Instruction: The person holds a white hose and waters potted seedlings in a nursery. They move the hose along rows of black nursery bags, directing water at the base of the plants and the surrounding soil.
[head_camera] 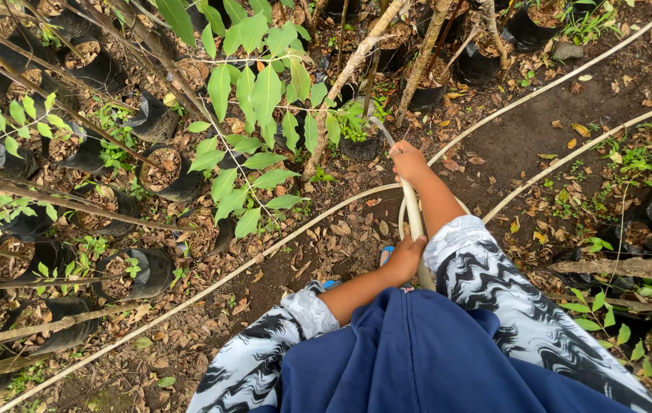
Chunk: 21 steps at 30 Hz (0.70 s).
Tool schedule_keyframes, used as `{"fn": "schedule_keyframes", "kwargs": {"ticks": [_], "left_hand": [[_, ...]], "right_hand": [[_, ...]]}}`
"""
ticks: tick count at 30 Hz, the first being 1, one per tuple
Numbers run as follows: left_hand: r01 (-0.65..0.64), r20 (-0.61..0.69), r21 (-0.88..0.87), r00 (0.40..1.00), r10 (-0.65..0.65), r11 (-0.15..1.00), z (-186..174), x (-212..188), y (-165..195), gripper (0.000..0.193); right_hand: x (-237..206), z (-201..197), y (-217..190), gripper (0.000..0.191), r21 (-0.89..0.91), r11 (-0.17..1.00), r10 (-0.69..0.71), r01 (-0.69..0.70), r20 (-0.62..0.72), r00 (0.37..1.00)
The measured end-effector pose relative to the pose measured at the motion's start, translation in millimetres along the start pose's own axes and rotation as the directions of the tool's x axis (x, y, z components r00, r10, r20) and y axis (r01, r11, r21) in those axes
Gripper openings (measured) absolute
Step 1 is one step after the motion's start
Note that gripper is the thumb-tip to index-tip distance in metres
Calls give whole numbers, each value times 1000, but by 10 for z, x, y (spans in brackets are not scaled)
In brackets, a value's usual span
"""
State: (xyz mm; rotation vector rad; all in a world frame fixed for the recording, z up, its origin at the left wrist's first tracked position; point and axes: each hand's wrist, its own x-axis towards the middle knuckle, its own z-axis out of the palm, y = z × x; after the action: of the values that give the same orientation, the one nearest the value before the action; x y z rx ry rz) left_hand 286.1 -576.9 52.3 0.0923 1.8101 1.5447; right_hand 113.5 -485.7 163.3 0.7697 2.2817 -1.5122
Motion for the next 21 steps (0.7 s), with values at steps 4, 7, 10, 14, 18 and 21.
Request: {"fn": "schedule_keyframes", "kwargs": {"ticks": [4,7,10,14,18,21], "left_hand": [[-11,-8,-23,1000,11,1000,15,-17,-5,50],[4,24,-105,1000,-1,994,22,-17,-4,48],[14,24,-85,1000,-12,996,-14,-8,-2,48],[-24,7,-67,1000,24,997,-36,-27,-20,47],[-62,-3,15,998,62,998,-46,-61,-62,49],[-31,-16,74,999,32,997,-45,-76,-102,51]], "right_hand": [[2,8,15,20,14,1000,-9,9,-8,1000],[-3,18,24,19,33,999,-9,9,-8,1000],[2,35,-2,19,45,999,-3,3,-7,1000],[-27,47,-27,19,33,999,10,-10,-13,1000],[-69,51,-28,19,9,1000,25,-25,-27,999],[-83,86,-11,20,33,999,27,-26,-47,999]]}}
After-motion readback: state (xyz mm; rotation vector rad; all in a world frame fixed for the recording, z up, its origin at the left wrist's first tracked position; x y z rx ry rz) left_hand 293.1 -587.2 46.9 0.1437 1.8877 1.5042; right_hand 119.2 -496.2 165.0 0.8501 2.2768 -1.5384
